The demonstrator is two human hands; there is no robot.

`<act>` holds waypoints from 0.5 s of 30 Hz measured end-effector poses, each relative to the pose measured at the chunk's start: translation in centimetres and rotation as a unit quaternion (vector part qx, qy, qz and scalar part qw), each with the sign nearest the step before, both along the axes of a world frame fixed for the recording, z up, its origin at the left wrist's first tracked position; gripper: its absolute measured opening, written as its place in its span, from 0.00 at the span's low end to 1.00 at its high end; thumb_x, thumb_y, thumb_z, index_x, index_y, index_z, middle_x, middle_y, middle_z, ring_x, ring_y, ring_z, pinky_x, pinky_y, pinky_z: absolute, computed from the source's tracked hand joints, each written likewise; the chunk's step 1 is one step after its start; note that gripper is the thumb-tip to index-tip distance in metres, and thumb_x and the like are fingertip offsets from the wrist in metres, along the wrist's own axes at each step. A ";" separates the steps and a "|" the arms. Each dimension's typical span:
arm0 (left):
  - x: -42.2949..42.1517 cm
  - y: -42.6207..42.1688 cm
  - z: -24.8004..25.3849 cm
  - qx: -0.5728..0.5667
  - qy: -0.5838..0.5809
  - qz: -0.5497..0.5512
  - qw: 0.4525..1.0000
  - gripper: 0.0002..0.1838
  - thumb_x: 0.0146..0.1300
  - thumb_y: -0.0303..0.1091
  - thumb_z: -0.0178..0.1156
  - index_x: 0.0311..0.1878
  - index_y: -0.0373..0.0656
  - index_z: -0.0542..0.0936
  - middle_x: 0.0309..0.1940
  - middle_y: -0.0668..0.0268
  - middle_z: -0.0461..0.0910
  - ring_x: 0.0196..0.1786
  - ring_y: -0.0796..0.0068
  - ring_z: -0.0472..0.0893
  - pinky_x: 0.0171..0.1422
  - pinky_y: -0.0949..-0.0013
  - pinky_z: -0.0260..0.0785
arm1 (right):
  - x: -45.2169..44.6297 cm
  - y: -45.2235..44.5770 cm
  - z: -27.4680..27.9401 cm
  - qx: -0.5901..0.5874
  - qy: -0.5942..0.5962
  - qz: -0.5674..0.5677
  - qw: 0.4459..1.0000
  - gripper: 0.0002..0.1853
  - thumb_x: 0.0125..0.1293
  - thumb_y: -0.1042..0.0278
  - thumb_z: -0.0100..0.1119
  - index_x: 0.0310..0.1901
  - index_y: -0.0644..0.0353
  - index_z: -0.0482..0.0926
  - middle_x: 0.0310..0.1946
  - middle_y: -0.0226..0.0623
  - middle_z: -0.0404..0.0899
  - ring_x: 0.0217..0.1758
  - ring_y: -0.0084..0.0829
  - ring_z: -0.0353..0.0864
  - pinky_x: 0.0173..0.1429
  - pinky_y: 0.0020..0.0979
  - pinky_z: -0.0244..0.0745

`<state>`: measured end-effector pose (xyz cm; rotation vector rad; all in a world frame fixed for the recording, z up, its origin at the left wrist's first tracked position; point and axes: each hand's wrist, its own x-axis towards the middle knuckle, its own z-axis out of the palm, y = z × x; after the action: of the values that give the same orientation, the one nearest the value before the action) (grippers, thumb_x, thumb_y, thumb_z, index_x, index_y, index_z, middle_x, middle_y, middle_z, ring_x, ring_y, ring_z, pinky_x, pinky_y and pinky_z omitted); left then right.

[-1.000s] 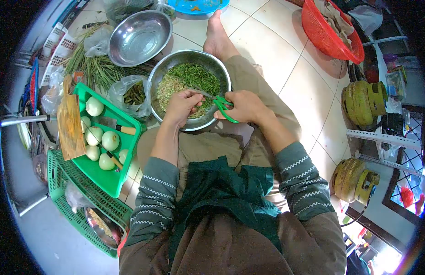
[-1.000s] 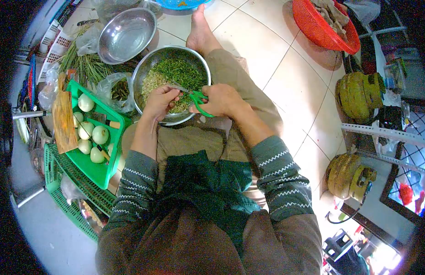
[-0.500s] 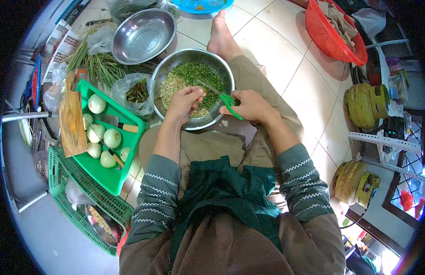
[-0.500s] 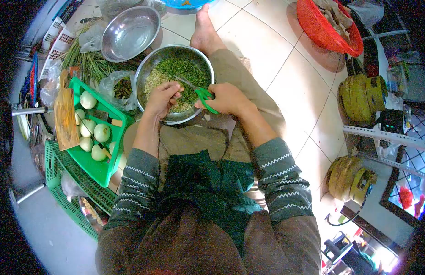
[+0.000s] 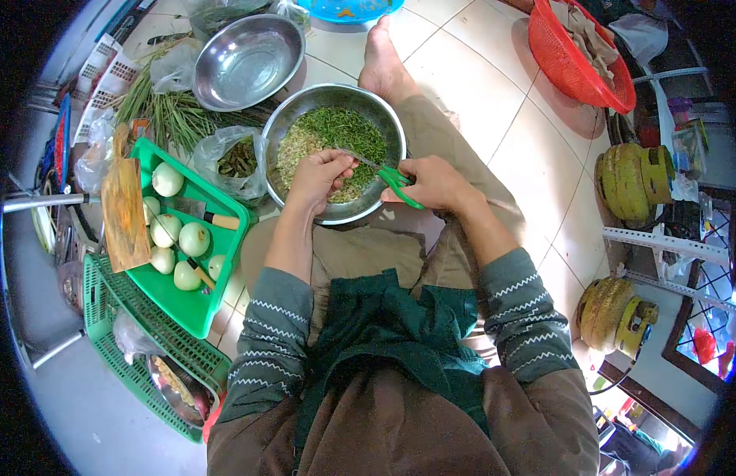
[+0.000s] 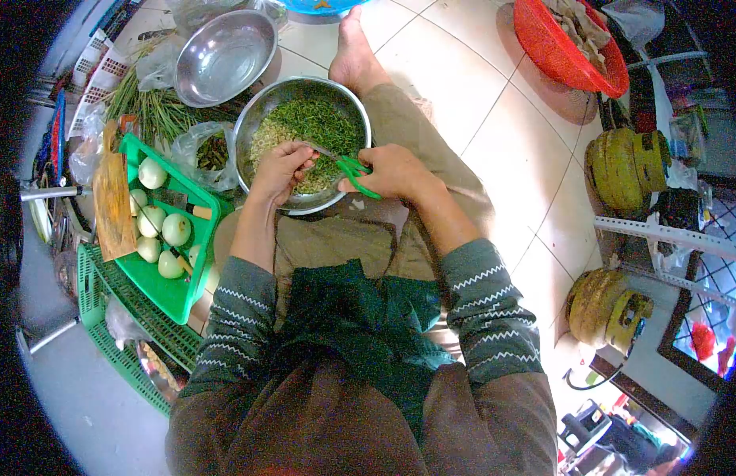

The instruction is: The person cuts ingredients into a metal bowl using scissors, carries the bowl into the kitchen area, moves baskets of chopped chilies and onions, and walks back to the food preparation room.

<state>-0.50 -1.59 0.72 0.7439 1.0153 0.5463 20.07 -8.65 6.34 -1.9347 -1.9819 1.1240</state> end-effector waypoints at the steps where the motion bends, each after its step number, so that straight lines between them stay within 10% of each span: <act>1: 0.0 0.0 0.0 0.004 -0.001 0.000 1.000 0.07 0.57 0.28 0.58 0.38 0.37 0.76 0.29 0.67 0.78 0.25 0.88 0.71 0.22 0.86 0.60 | 0.1 0.0 -0.2 0.003 -0.003 0.000 1.000 0.31 0.44 0.36 0.61 0.27 0.64 0.76 0.19 0.47 0.75 0.26 0.42 0.77 0.32 0.38 0.68; 15: 0.1 0.0 -0.3 0.021 0.002 -0.028 0.999 0.08 0.57 0.28 0.58 0.38 0.34 0.77 0.30 0.65 0.78 0.27 0.85 0.72 0.25 0.84 0.61 | 0.0 0.0 -0.2 0.024 -0.025 0.011 0.999 0.29 0.44 0.37 0.63 0.27 0.62 0.77 0.16 0.47 0.73 0.22 0.43 0.75 0.29 0.38 0.67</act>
<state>-0.41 -1.61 0.45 0.8090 0.9863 0.5203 20.07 -8.64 6.17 -1.9398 -2.0409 1.0333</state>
